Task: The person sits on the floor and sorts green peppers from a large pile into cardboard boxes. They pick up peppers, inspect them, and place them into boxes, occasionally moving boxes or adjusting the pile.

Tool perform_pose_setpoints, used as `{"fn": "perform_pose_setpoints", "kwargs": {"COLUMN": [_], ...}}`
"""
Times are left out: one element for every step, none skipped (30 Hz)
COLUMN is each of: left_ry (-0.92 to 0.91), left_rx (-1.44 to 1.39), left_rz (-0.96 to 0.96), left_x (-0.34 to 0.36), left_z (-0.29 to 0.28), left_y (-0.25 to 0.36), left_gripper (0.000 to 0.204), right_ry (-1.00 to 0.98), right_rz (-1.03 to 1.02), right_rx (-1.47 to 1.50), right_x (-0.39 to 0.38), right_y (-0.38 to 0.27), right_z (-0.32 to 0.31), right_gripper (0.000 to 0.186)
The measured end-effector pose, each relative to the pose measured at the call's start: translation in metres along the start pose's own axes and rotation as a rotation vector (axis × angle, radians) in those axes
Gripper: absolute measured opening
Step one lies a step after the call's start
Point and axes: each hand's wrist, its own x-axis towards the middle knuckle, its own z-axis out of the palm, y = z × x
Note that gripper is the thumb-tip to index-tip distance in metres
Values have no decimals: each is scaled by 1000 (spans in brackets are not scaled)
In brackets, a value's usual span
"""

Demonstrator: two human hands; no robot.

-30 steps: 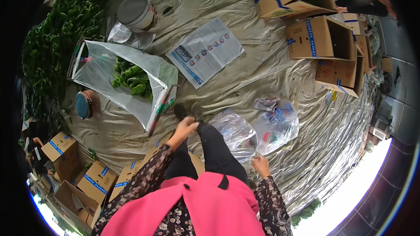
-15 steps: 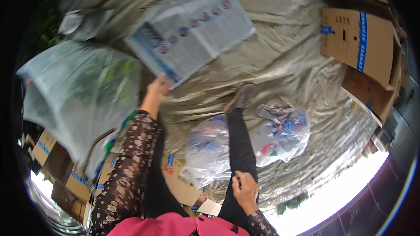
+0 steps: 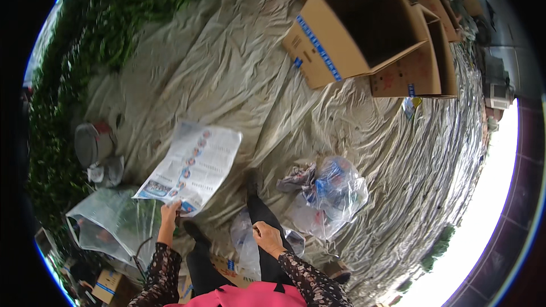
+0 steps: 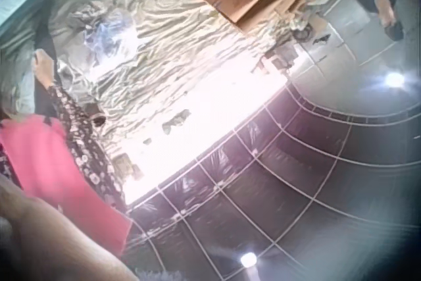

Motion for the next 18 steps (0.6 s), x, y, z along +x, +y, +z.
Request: {"fn": "perform_pose_setpoints", "kwargs": {"left_ry": [25, 21, 12, -1, -49, -114, -175, -223, -275, -350, -430, -585, -741, -689, -723, -755, -806, -814], "left_rx": [-57, -60, -63, -79, -127, -163, -202, -277, -349, -357, -361, -284, -209, -81, -49, -18, 11, -8], "left_rz": [66, 132, 193, 203, 243, 279, 307, 343, 377, 385, 385, 345, 303, 437, 451, 466, 498, 496], "left_x": [-21, -39, -53, -72, -91, -105, -121, -141, -164, -191, -216, -229, -240, -250, -259, -265, -263, -258], "left_z": [2, 4, 12, 25, 48, 74, 101, 134, 167, 199, 219, 223, 227, 231, 231, 228, 229, 228], "left_y": [30, 57, 84, 119, 147, 174, 199, 225, 251, 276, 295, 307, 320, 335, 348, 363, 383, 401], "left_gripper": [15, 16, 17, 14, 13, 12, 11, 10, 9, 10, 10, 12, 14, 14, 13, 12, 10, 9], "right_ry": [-63, -83, -110, -78, -79, -102, -134, -281, -432, -588, -805, -491, -320, -223, -109, 17, 166, 322], "right_rz": [98, 198, 297, 345, 269, 404, 543, 695, 845, 997, 1019, 601, 461, 457, 476, 478, 443, 390], "right_rx": [86, 280, 475, 624, 605, 723, 836, 974, 1114, 1251, 1586, 1201, 1089, 1175, 1332, 1487, 1620, 1705], "right_x": [4, 14, 23, 37, 50, 64, 75, 85, 93, 92, 94, 93, 94, 95, 94, 94, 97, 96], "right_y": [2, 17, 32, 16, 3, -10, -29, -35, -39, -40, -26, -31, -38, -41, -43, -40, -36, -30], "right_z": [-10, -9, -9, -27, -53, -78, -108, -128, -146, -159, -157, -160, -165, -172, -183, -200, -225, -254], "right_gripper": [15, 21, 27, 36, 41, 50, 60, 65, 70, 75, 70, 66, 65, 63, 62, 60, 59, 57]}}
